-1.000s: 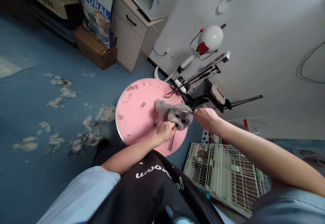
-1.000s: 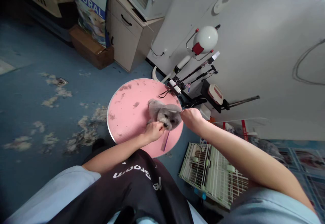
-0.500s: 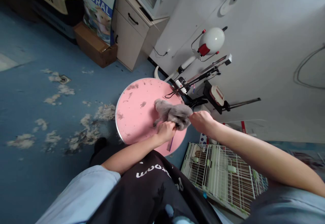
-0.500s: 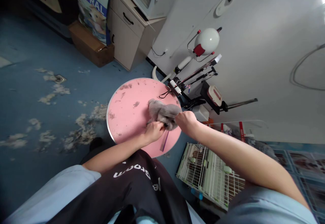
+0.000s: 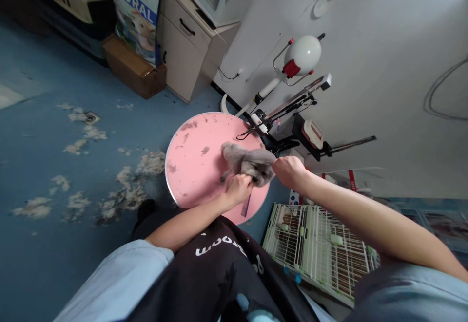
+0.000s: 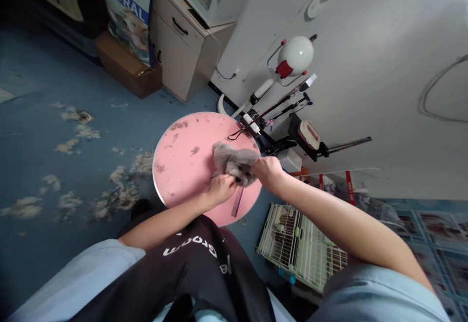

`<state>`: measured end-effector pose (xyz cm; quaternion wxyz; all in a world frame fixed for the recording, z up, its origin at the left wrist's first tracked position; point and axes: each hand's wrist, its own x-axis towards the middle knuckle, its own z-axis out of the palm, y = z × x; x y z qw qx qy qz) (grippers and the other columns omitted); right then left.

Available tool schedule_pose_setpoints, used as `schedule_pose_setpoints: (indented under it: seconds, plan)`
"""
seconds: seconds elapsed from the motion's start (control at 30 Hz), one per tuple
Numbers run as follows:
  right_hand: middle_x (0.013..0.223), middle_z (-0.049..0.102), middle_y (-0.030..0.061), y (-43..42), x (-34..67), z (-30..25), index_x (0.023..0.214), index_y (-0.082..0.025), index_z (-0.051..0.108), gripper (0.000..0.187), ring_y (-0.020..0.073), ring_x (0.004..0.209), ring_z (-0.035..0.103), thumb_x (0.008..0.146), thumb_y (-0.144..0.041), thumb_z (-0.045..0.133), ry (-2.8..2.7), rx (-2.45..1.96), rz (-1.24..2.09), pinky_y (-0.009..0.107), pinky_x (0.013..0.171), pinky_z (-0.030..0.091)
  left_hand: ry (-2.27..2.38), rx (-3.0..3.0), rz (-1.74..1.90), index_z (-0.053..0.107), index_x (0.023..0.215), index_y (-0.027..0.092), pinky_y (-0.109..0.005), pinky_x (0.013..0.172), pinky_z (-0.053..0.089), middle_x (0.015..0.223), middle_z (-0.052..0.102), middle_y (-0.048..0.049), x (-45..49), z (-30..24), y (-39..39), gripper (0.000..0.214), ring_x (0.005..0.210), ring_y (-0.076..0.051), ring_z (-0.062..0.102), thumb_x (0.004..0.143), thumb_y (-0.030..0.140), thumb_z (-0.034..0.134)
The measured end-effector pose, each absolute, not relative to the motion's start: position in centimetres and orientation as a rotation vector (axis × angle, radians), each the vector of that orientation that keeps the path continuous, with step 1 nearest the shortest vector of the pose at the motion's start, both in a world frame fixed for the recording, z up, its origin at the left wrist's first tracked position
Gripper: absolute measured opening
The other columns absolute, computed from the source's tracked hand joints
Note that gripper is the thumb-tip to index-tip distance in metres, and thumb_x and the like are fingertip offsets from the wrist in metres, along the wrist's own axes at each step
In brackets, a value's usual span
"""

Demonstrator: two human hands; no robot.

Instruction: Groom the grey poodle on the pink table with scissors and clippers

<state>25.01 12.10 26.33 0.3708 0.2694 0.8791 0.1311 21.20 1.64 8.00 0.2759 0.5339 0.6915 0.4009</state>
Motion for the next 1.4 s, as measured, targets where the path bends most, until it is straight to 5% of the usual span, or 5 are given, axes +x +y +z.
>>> schedule_pose_setpoints:
  seconds: [0.2, 0.6, 0.97, 1.23, 1.4]
  plan:
    - [0.096, 0.070, 0.0175, 14.7, 30.6, 25.6, 0.103, -0.010, 0.058, 0.019, 0.0259, 0.089, 0.069, 0.087, -0.011, 0.048, 2.267, 1.143, 0.467, 0.028, 0.071, 0.047, 1.920, 1.441, 1.019, 0.067, 0.077, 0.017, -0.028, 0.070, 0.043, 0.087, 0.071, -0.0077, 20.9, 7.8, 2.2, 0.022, 0.084, -0.019, 0.066, 0.088, 0.023, 0.048]
    - [0.108, 0.066, 0.0133, 6.1, 37.9, 13.2, 0.121, -0.015, 0.047, 0.033, 0.0233, 0.097, 0.065, 0.089, -0.017, 0.045, 2.434, 1.731, -0.284, 0.029, 0.075, 0.045, 2.001, 1.448, 0.875, 0.062, 0.072, 0.017, -0.026, 0.064, 0.036, 0.081, 0.069, -0.0056, 21.4, 9.2, 3.1, 0.020, 0.077, -0.016, 0.063, 0.087, 0.027, 0.053]
    - [0.112, 0.063, 0.0139, 7.2, 38.3, 13.0, 0.116, -0.015, 0.049, 0.030, 0.0247, 0.101, 0.063, 0.088, -0.026, 0.050, 2.412, 1.767, -0.373, 0.031, 0.080, 0.046, 2.022, 1.449, 0.853, 0.062, 0.072, 0.017, -0.026, 0.065, 0.035, 0.080, 0.068, -0.0048, 22.2, 10.1, 3.7, 0.020, 0.075, -0.015, 0.061, 0.087, 0.027, 0.053]
    - [0.104, 0.065, 0.0123, 7.5, 38.4, 12.8, 0.122, -0.014, 0.048, 0.035, 0.0240, 0.097, 0.062, 0.087, -0.019, 0.050, 2.425, 1.758, -0.503, 0.031, 0.080, 0.045, 2.023, 1.454, 0.865, 0.060, 0.069, 0.017, -0.025, 0.064, 0.034, 0.077, 0.066, -0.0044, 22.4, 10.1, 3.6, 0.020, 0.073, -0.015, 0.059, 0.086, 0.026, 0.054]
    - [0.100, 0.066, 0.0115, 7.9, 38.6, 12.1, 0.109, -0.014, 0.054, 0.026, 0.0216, 0.090, 0.062, 0.083, -0.013, 0.049, 2.514, 1.778, -0.611, 0.029, 0.077, 0.044, 2.025, 1.462, 0.861, 0.059, 0.069, 0.017, -0.025, 0.063, 0.033, 0.077, 0.066, -0.0042, 22.4, 10.0, 3.6, 0.020, 0.072, -0.015, 0.059, 0.086, 0.027, 0.054]
